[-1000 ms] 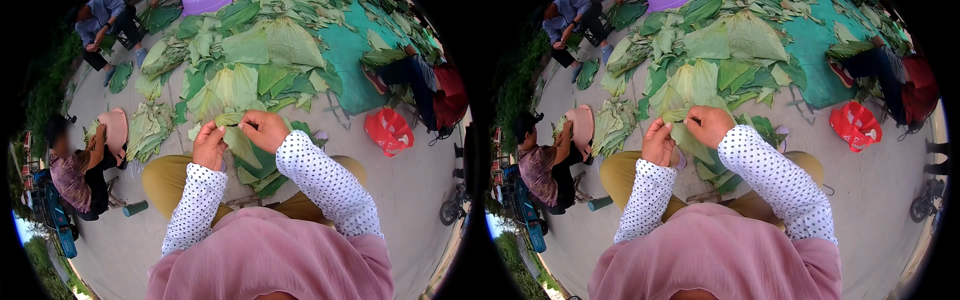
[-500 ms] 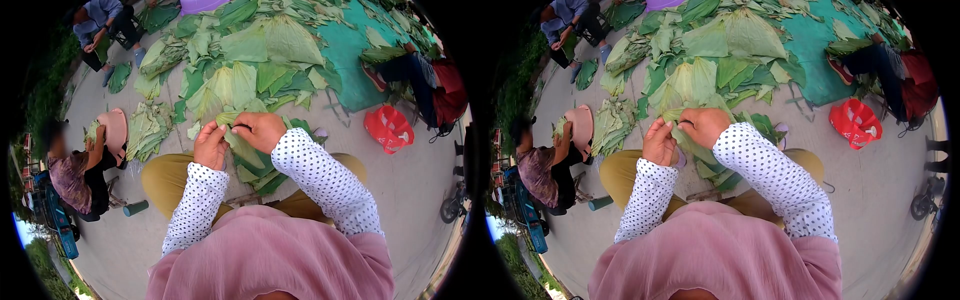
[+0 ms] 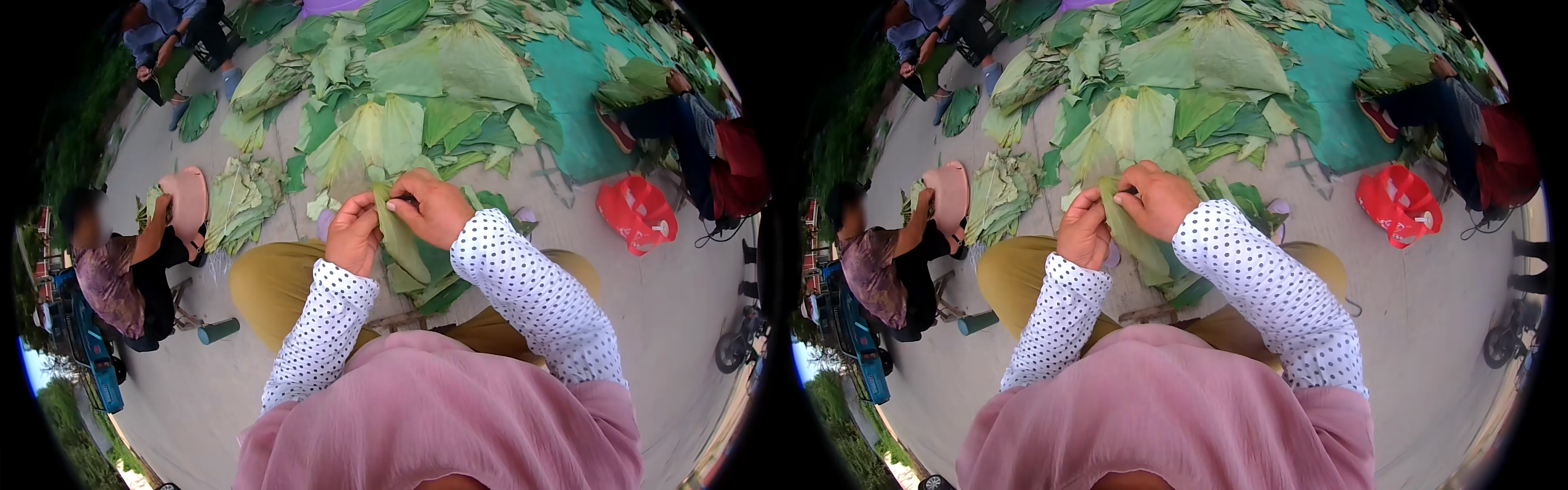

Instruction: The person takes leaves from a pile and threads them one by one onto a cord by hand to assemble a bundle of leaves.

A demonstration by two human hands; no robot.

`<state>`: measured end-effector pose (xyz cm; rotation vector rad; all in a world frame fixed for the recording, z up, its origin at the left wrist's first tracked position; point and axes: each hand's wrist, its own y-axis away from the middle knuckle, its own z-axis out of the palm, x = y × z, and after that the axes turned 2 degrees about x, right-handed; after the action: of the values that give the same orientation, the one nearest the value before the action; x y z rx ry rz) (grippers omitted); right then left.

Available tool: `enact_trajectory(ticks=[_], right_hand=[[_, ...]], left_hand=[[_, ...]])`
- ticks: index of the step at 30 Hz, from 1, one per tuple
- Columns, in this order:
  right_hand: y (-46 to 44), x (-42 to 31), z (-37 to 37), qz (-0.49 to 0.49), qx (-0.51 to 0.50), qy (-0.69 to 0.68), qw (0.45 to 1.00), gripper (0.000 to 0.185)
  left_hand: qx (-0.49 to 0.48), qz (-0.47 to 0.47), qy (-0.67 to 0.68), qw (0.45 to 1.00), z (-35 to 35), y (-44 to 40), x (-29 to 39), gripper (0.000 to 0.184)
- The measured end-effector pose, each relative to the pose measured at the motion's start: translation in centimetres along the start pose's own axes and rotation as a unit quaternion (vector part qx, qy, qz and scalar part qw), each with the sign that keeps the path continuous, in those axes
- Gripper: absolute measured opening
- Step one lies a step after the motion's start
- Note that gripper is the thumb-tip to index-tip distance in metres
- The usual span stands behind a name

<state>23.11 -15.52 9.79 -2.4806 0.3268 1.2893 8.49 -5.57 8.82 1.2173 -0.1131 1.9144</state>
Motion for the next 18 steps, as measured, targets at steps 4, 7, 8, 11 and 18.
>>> enact_trajectory(ticks=[4,7,8,11,18], right_hand=[[0.0,-0.8,0.3,-0.101,0.063,-0.094,0.988,0.033],[0.0,-1.5,-0.7,-0.111,-0.009,-0.119,0.987,0.035],[0.2,-1.4,-0.9,-0.062,-0.065,-0.142,0.986,0.032],[0.5,0.4,-0.3,-0.022,-0.05,-0.132,0.99,0.028],[1.9,6.5,0.9,-0.006,-0.169,0.082,0.982,0.024]], left_hand=[[0.027,0.055,-0.131,0.989,-0.6,-0.2,-0.2,0.018],[0.022,0.127,-0.153,0.98,0.2,-0.1,-0.1,0.015],[0.023,0.122,-0.152,0.981,0.4,-0.1,0.3,0.015],[0.042,0.094,-0.164,0.981,0.6,0.8,2.2,0.014],[0.003,0.163,-0.086,0.983,2.1,2.6,6.5,0.015]])
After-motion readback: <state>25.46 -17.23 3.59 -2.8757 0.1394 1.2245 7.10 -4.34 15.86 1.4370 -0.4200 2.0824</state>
